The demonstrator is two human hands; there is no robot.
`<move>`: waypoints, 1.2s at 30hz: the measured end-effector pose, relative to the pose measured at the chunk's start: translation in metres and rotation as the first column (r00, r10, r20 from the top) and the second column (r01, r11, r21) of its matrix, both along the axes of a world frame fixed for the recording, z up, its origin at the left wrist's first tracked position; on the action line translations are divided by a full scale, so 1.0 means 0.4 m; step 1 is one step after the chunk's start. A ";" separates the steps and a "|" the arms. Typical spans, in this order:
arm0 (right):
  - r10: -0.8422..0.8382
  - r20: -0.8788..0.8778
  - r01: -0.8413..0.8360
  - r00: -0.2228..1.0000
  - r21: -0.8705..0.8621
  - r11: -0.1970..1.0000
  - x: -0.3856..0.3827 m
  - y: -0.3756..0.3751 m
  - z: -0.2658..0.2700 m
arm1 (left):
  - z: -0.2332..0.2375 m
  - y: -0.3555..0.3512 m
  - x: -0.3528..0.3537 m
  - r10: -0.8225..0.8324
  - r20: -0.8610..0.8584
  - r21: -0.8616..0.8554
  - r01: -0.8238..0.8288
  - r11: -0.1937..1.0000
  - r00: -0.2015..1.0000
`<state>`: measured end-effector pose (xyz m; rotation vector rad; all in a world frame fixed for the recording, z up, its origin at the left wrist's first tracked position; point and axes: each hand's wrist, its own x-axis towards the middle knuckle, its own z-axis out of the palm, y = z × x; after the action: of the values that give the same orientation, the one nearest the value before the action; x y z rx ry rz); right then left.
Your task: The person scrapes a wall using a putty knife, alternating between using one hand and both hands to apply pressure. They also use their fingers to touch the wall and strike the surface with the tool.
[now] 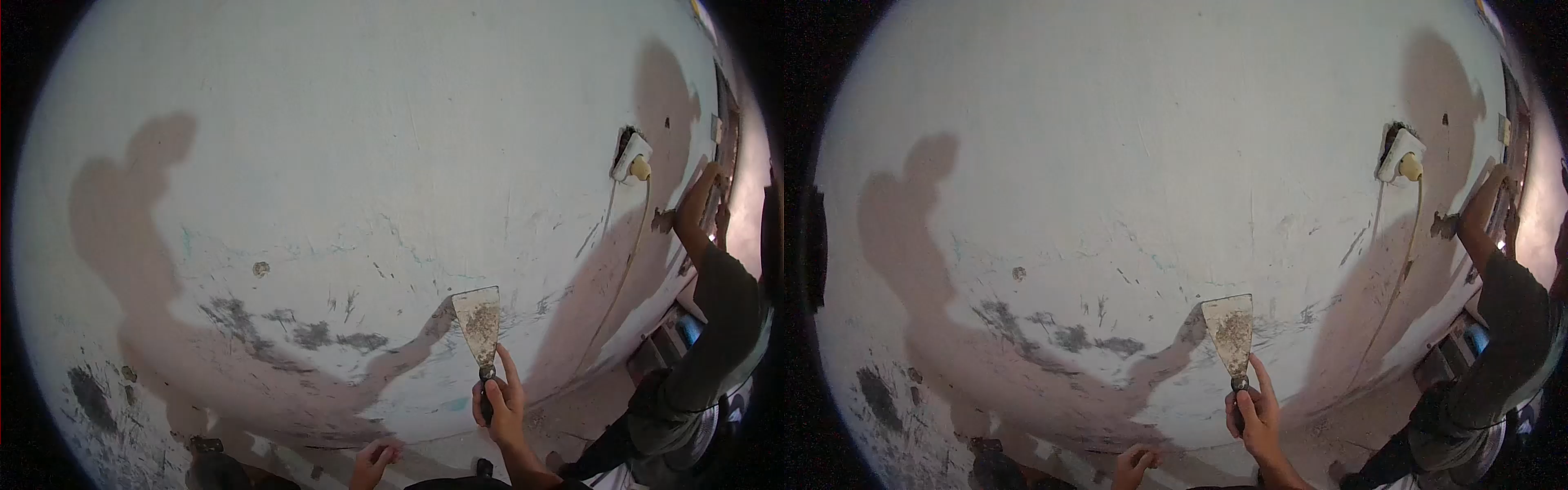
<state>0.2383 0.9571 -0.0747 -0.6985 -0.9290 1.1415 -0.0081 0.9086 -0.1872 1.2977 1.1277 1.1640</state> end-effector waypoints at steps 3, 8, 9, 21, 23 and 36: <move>-0.015 0.043 0.015 0.999 -0.004 1.000 0.023 0.003 -0.004 | -0.061 -0.031 -0.051 0.070 -0.010 -0.055 -0.070 0.996 0.997; -0.109 0.189 0.111 0.976 0.002 0.994 0.070 0.008 0.036 | -0.103 -0.042 -0.098 0.180 0.063 -0.110 -0.173 0.979 0.982; -0.104 0.197 0.105 0.975 0.006 0.995 0.072 0.019 0.050 | -0.089 -0.038 -0.090 0.186 0.072 -0.109 -0.178 0.978 0.980; -0.229 0.351 0.241 0.908 0.011 0.970 0.130 -0.015 0.056 | 0.001 0.049 0.016 -0.040 0.069 -0.241 0.055 0.969 0.997; -0.288 0.514 0.259 0.808 0.128 0.957 0.141 0.037 0.044 | -0.001 0.043 0.043 -0.025 0.081 -0.251 0.045 0.967 0.996; -0.275 0.477 0.217 0.835 0.176 0.960 0.151 0.060 0.055 | -0.056 0.047 0.101 -0.075 0.151 -0.280 0.115 0.953 0.986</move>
<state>0.2987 0.9812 -0.0526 -1.0142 -1.2861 0.6748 0.0324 0.9273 -0.2096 1.0193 1.0754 0.9619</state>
